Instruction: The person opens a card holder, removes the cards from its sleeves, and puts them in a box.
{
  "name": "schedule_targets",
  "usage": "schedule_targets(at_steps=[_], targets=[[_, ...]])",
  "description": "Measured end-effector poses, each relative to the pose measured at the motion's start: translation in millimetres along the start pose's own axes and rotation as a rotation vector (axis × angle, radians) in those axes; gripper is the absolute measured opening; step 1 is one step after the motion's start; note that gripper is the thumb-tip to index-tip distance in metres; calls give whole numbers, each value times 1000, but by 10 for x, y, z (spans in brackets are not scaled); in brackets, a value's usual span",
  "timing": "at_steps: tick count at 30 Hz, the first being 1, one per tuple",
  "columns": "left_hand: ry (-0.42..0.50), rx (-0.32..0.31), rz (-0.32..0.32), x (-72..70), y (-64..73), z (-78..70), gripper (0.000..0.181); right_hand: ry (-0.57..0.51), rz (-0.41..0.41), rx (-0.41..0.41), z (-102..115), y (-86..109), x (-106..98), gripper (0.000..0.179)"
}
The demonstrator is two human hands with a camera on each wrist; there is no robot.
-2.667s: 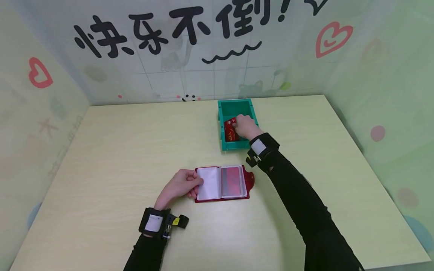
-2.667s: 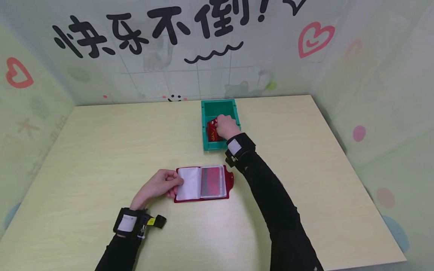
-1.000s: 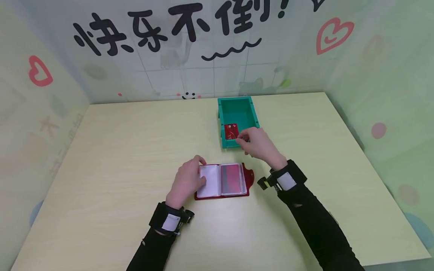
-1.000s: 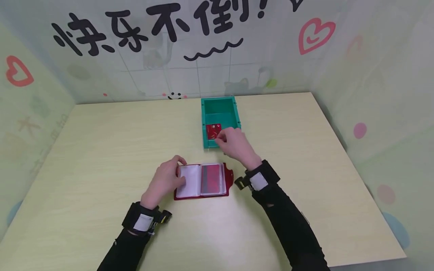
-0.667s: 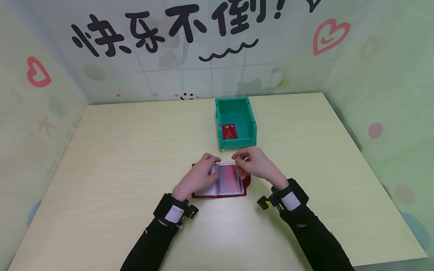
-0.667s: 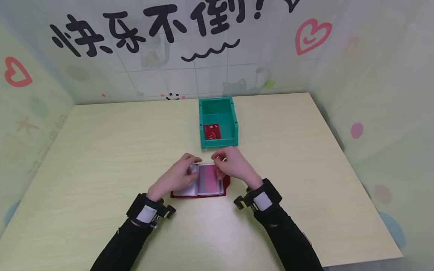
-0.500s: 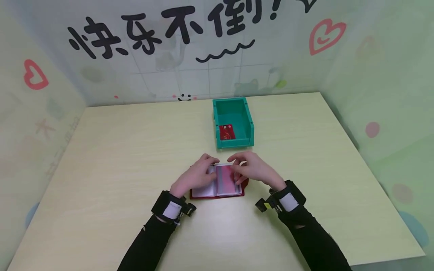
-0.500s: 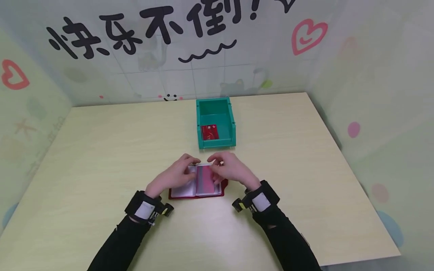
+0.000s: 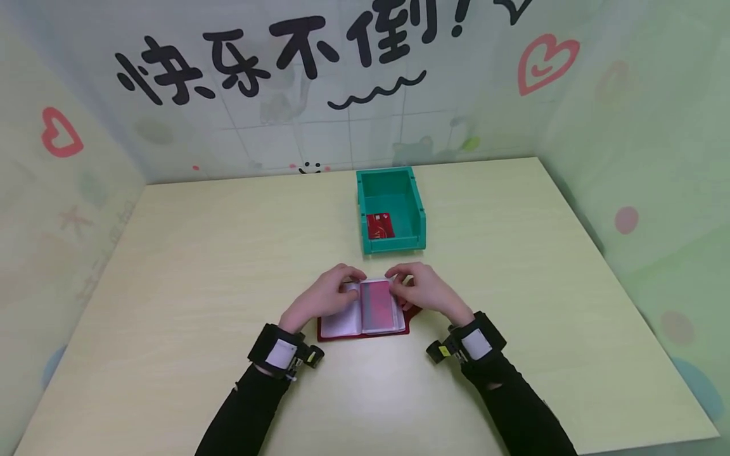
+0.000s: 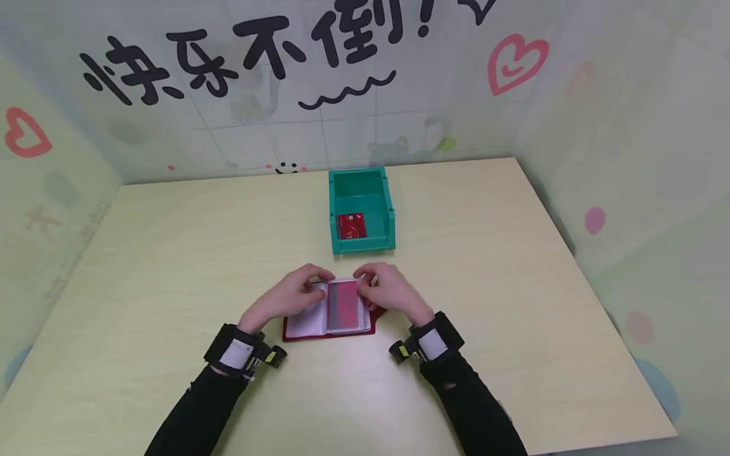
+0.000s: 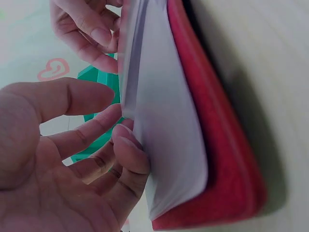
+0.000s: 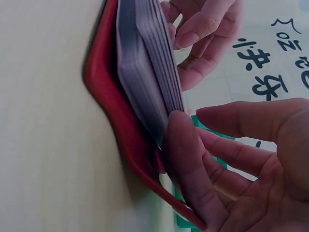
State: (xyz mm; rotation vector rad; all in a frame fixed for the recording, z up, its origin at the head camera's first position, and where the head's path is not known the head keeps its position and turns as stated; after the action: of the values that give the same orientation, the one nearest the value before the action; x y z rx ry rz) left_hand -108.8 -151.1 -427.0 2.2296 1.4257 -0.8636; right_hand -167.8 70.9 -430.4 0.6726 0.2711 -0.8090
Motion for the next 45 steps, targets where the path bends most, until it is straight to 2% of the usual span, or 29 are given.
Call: schedule_targets(at_steps=[4,9,13,17,20,23,28,34,38,41,45], targets=[[25,-14,-18,-3,20,25,32,0,-60,-34,6,-33,37,30],[68,-30,-49,11,53,67,32,19,-178,-112,-5,-122,95,22],[87,-32,-75,21,68,72,30,5,-219,-145,8,-156,120,17],[104,-46,-102,51,78,91,29,-25,-201,-160,42,-171,123,18],[144,-59,-112,83,90,115,30,-102,-137,-156,65,-162,114,21],[225,-48,-129,97,109,141,32,-173,-47,-147,106,-134,119,25],[311,-68,-154,64,161,140,34,-185,38,-135,224,-62,181,29],[345,-123,-154,0,239,134,42,-86,42,-176,290,-68,333,30],[335,-140,-135,-69,295,178,39,-11,-1,-197,271,-121,418,24],[342,-149,-125,-129,343,233,32,15,-45,-169,269,-144,441,22],[407,-158,-111,-178,413,301,29,40,-84,-122,261,-181,456,23]])
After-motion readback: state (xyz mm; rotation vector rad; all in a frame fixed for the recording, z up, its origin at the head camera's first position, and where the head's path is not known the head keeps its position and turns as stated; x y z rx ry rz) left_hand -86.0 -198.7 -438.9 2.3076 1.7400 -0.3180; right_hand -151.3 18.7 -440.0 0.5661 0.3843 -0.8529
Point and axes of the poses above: each hand's wrist, its own y-axis away from the middle knuckle, its own x-axis out of the palm, z = x × y, the point moved 1 cm from there along -y, towards the middle knuckle, and after that the axes turned 14 degrees about x, right-handed, at the moved point
